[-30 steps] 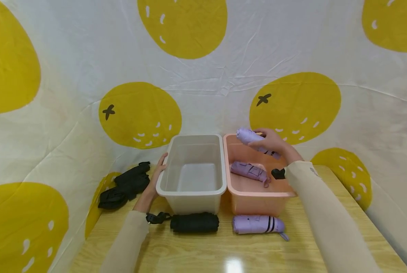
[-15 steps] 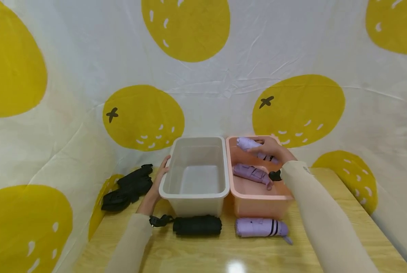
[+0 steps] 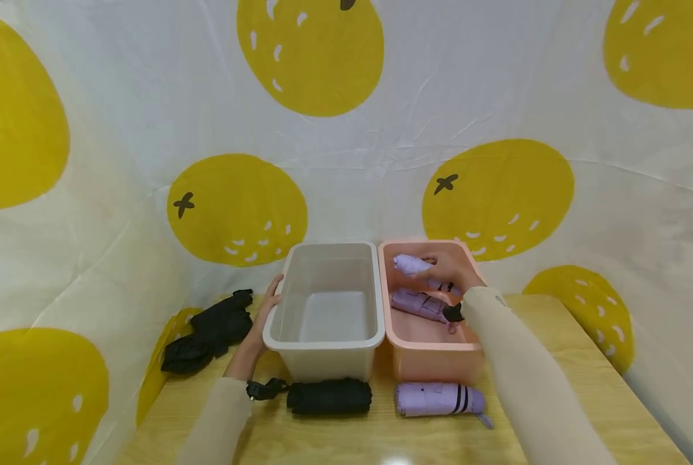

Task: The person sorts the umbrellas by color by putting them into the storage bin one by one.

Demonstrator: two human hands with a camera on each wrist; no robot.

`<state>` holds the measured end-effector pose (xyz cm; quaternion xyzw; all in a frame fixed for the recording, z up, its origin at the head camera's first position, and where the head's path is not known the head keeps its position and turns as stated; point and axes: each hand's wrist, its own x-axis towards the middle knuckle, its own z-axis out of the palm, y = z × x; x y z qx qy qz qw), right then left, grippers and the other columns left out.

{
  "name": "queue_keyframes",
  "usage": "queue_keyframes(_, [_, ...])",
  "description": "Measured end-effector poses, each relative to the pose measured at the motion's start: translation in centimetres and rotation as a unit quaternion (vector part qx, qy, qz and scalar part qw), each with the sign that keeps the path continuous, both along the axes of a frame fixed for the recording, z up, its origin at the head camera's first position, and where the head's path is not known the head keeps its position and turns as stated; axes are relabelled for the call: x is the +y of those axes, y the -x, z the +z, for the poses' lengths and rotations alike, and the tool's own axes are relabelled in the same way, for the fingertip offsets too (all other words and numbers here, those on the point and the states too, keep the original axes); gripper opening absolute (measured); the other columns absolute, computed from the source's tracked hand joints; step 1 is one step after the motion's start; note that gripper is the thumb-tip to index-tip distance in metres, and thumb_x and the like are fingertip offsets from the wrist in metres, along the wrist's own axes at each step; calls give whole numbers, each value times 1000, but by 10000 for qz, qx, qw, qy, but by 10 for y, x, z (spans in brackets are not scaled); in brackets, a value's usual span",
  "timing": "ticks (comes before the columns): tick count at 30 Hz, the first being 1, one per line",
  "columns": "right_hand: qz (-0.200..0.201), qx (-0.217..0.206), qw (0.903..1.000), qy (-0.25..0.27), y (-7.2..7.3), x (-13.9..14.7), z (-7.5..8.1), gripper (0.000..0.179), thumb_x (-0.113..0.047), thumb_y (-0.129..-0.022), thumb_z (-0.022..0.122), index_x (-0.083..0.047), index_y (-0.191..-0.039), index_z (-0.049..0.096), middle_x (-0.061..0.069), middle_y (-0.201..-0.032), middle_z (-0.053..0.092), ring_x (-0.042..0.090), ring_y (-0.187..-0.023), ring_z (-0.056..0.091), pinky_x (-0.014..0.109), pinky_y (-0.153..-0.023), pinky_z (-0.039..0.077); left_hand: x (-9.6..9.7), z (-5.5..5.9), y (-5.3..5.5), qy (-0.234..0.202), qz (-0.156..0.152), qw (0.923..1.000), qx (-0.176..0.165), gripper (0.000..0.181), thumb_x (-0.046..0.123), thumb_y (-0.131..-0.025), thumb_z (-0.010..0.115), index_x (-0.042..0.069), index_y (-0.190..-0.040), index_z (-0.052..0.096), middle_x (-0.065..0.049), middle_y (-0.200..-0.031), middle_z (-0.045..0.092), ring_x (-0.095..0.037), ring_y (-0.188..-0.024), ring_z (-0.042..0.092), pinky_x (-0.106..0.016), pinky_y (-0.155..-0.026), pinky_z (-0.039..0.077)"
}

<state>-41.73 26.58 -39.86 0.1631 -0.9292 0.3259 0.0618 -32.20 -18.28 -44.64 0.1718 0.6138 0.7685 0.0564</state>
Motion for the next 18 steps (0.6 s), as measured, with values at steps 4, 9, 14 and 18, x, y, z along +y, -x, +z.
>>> queue_keyframes(4, [174, -890, 9936, 677, 1, 2, -11, 39, -30, -72, 87, -13, -104, 73, 3, -97, 69, 22, -83, 59, 34, -70, 52, 1, 1, -1, -57, -23, 10000, -74, 55, 15, -108, 26, 19, -157, 2, -20, -155, 15, -35, -120, 41, -45, -95, 42])
queue_keyframes(9, [108, -1149, 9878, 1043, -1, 10, -16, 47, -31, -70, 88, -13, -109, 71, 5, -107, 66, 24, -92, 58, 35, -78, 51, 9, 2, 2, -147, -83, 9998, -58, 56, 16, -107, 28, 18, -157, 3, -18, -150, 23, -20, -107, 51, -34, -86, 47])
queue_keyframes(14, [-11, -1332, 9866, 942, -2, 11, -25, 48, -33, -68, 89, -18, -110, 71, 1, -107, 67, 21, -92, 59, 35, -79, 51, 10, -1, -1, -159, -135, 9997, -102, 56, 14, -107, 27, 17, -157, 1, -10, -145, 29, -14, -102, 54, -30, -81, 49])
queue_keyframes(18, [200, -1049, 9925, 590, 4, 8, -24, 53, -36, -71, 87, -21, -118, 68, 0, -106, 66, 21, -90, 57, 33, -76, 50, 6, 0, -2, -242, 41, 9996, -148, 55, 13, -107, 25, 16, -157, 1, -11, -145, 27, -14, -100, 53, -29, -79, 49])
